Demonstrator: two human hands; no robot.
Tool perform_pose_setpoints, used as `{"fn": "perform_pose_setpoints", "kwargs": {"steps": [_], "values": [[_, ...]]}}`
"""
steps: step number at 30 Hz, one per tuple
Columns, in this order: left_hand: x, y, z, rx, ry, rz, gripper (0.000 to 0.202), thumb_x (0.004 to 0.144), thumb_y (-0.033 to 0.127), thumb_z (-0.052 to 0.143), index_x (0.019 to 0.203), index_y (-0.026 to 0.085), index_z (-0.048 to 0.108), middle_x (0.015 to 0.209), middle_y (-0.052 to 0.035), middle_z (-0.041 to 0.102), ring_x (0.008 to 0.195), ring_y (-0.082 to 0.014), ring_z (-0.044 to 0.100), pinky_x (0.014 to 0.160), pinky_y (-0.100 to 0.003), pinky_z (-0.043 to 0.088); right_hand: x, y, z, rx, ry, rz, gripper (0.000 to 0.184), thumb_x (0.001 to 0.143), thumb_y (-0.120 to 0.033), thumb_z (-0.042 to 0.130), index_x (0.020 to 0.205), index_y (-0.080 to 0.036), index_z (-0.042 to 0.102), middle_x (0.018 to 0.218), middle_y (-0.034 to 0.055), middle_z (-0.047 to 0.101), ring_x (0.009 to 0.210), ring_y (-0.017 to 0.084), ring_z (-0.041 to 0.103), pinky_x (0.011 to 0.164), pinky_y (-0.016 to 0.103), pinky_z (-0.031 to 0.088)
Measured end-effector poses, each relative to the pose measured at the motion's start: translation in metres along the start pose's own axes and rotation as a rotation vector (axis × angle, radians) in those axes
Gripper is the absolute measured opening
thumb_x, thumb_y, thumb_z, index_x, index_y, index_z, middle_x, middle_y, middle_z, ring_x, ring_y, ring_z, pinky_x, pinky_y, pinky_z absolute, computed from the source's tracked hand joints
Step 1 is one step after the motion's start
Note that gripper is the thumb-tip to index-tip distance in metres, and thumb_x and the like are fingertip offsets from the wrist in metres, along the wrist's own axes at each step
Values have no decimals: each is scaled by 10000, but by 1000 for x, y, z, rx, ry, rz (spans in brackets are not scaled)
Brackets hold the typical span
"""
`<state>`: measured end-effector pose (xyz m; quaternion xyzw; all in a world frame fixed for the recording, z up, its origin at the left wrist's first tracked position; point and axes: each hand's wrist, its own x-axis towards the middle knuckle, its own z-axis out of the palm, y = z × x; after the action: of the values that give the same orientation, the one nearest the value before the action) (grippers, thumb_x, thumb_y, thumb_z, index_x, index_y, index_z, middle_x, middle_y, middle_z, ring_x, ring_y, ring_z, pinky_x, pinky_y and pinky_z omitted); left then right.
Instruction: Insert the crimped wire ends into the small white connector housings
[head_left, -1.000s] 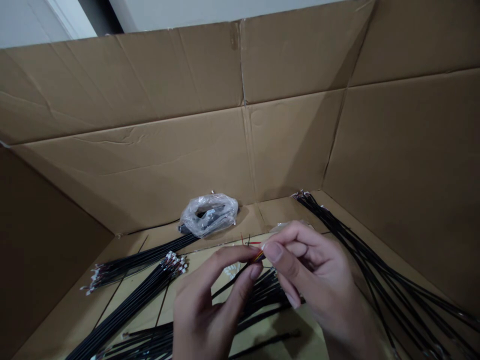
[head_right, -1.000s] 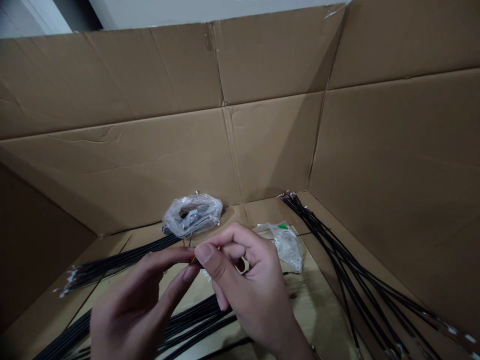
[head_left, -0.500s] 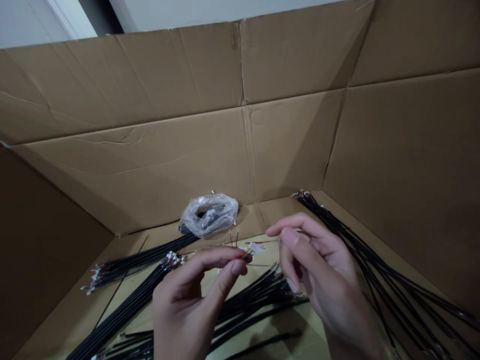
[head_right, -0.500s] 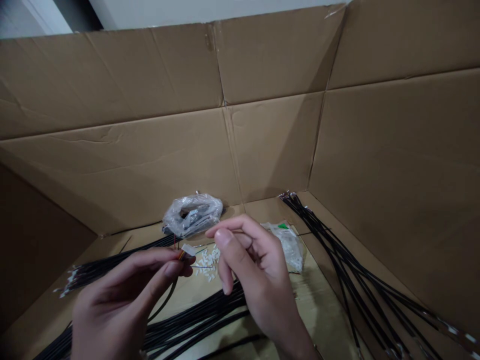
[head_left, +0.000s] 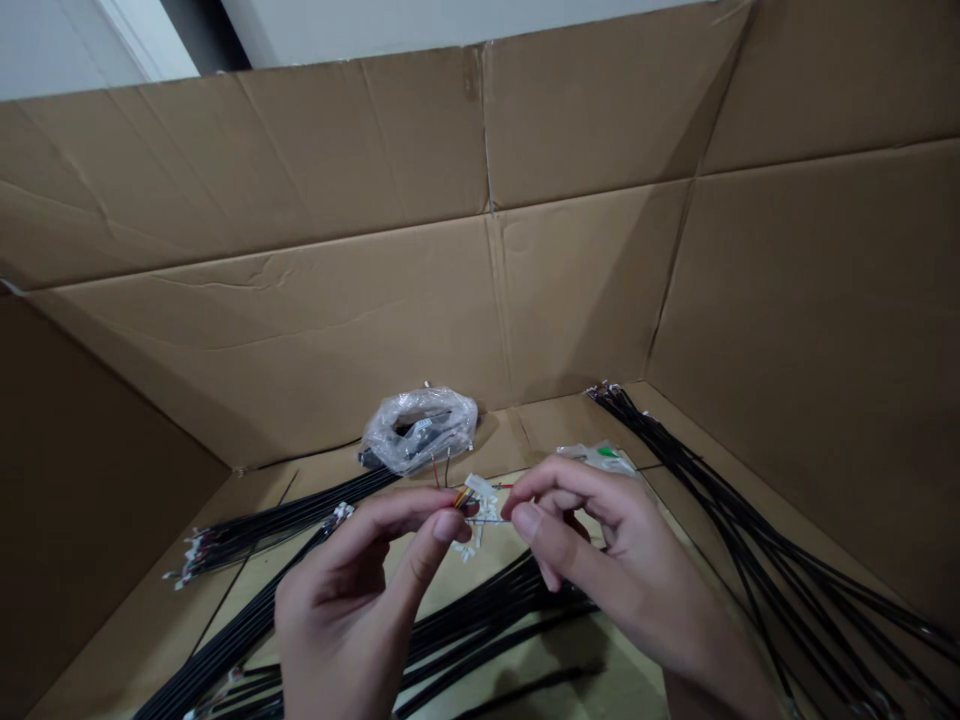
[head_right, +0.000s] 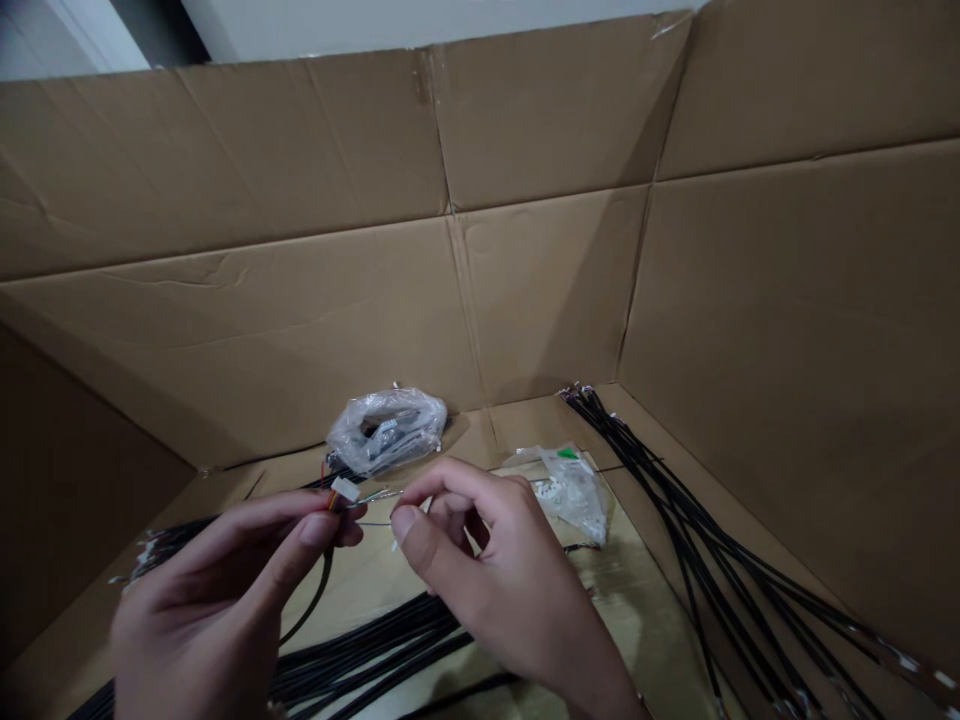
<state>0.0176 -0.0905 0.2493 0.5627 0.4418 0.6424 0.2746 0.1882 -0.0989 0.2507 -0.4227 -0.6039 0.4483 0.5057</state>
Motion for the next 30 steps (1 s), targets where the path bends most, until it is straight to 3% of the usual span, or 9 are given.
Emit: {"fn": "perform_pose_setpoints", "kwargs": {"steps": [8, 22, 30], "values": [[2, -1, 1, 33, -17, 36, 154, 768, 197, 819, 795, 347, 846, 740, 72, 821, 672, -66, 752, 642, -36, 558, -1, 1, 1, -15, 0, 2, 170, 951, -332, 614, 848, -220, 690, 525, -60, 566, 493, 115, 490, 495, 229, 388], [-1, -4, 0, 33, 0, 5, 143, 777, 209, 819, 787, 350, 841, 742, 71, 813, 692, -76, 742, 667, -63, 574, -3, 3, 4, -69, 116, -81, 158, 948, -325, 640, 845, -227, 709, 559, -63, 524, 523, 114, 481, 481, 215, 373], [-2, 2, 0, 41, 20, -23, 111, 773, 215, 822, 775, 325, 838, 732, 41, 803, 686, -120, 737, 667, -147, 615, -2, 0, 6, -58, 124, -66, 120, 941, -294, 633, 868, -226, 699, 558, -65, 525, 524, 118, 490, 490, 223, 390]]}}
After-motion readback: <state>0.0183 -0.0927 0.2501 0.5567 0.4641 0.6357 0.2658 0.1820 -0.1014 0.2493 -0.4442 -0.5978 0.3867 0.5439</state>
